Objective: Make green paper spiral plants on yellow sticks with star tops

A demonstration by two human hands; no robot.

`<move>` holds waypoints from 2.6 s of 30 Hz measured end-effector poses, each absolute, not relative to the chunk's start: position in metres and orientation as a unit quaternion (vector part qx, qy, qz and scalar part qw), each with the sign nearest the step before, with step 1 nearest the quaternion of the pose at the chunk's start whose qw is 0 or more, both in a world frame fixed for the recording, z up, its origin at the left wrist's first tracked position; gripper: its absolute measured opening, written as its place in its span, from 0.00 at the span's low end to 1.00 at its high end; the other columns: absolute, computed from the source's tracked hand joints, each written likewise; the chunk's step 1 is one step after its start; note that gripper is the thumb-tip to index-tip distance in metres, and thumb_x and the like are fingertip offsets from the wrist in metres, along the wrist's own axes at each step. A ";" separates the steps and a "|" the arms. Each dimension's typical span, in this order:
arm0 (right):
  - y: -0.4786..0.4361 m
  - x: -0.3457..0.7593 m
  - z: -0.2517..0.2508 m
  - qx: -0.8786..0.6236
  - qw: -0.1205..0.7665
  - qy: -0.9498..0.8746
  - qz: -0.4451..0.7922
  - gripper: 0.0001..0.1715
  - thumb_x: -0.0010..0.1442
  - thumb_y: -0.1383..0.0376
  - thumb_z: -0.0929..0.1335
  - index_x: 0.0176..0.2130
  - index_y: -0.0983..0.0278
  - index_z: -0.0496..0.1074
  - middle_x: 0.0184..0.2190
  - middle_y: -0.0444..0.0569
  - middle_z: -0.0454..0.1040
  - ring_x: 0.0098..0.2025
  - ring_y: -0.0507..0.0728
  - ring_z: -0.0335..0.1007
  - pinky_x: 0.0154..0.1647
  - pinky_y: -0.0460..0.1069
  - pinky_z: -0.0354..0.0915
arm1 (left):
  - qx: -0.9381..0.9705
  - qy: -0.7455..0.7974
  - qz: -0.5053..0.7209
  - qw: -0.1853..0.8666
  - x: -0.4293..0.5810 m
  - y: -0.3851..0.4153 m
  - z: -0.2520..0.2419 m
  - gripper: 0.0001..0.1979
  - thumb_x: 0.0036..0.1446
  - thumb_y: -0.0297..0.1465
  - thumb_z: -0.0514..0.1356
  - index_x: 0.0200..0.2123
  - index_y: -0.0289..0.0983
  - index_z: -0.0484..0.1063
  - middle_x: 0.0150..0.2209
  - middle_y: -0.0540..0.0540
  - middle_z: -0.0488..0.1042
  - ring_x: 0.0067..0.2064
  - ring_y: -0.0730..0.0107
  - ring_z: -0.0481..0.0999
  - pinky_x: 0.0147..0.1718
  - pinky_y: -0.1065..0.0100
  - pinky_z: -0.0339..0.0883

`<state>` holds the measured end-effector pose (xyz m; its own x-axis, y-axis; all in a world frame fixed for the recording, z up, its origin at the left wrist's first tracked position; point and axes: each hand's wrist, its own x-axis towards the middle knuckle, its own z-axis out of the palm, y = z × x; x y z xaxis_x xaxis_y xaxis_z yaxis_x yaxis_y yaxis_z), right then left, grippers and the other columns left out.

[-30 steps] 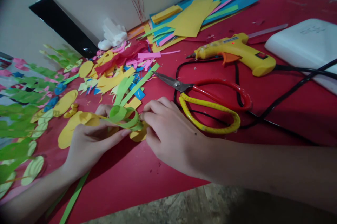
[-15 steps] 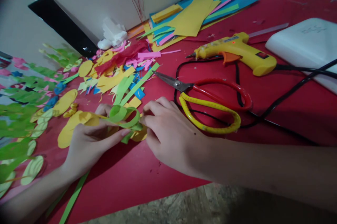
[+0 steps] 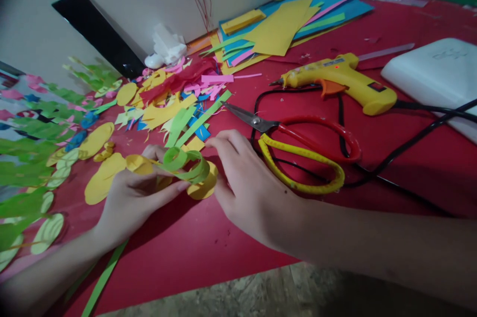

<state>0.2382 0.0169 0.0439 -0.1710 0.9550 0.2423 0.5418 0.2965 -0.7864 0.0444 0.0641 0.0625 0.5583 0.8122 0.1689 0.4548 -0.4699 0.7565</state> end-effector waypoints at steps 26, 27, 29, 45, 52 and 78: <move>0.027 0.227 0.092 -0.494 0.399 -0.757 0.153 0.06 0.49 0.70 0.69 0.31 0.61 0.69 0.34 0.47 0.68 0.39 0.56 0.65 0.40 0.53 0.63 | 0.845 0.327 0.297 0.302 0.047 0.065 0.064 0.04 0.51 0.29 0.61 0.29 0.37 0.76 0.27 0.50 0.65 0.34 0.69 0.65 0.36 0.67 0.60; 0.027 0.227 0.092 -0.495 0.397 -0.758 0.149 0.05 0.49 0.71 0.69 0.30 0.61 0.69 0.33 0.47 0.68 0.38 0.56 0.65 0.39 0.53 0.63 | 0.846 0.327 0.294 0.302 0.047 0.065 0.064 0.04 0.51 0.29 0.61 0.30 0.37 0.76 0.27 0.50 0.65 0.34 0.69 0.65 0.36 0.68 0.60; 0.027 0.226 0.093 -0.498 0.397 -0.758 0.142 0.06 0.49 0.71 0.68 0.28 0.61 0.69 0.32 0.46 0.68 0.38 0.56 0.65 0.38 0.53 0.63 | 0.846 0.327 0.291 0.303 0.047 0.066 0.064 0.04 0.51 0.29 0.61 0.30 0.37 0.76 0.27 0.50 0.65 0.35 0.69 0.65 0.36 0.68 0.60; 0.028 0.231 0.091 -0.501 0.405 -0.746 0.165 0.07 0.50 0.72 0.68 0.26 0.60 0.67 0.31 0.46 0.68 0.35 0.55 0.65 0.36 0.53 0.64 | 0.818 0.357 0.319 0.319 0.046 0.062 0.068 0.07 0.50 0.20 0.55 0.32 0.36 0.66 0.31 0.49 0.66 0.37 0.68 0.65 0.37 0.67 0.61; 0.028 0.231 0.090 -0.502 0.403 -0.743 0.182 0.06 0.50 0.71 0.68 0.26 0.61 0.68 0.32 0.46 0.68 0.37 0.55 0.65 0.37 0.53 0.63 | 0.782 0.383 0.337 0.358 0.046 0.064 0.063 0.08 0.50 0.21 0.52 0.33 0.38 0.63 0.31 0.50 0.64 0.35 0.70 0.65 0.35 0.69 0.62; 0.037 0.242 0.093 -0.491 0.402 -0.768 0.087 0.05 0.50 0.70 0.68 0.28 0.60 0.68 0.31 0.47 0.69 0.37 0.57 0.64 0.39 0.55 0.62 | 0.786 0.384 0.324 0.360 0.047 0.064 0.062 0.10 0.51 0.20 0.51 0.34 0.38 0.63 0.36 0.48 0.68 0.41 0.66 0.69 0.42 0.65 0.63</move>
<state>0.2416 0.0365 0.0932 -0.1939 0.8244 0.5317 0.6839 0.5022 -0.5292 0.0465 0.0643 0.0618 0.4959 0.8365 0.2330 0.3699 -0.4463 0.8148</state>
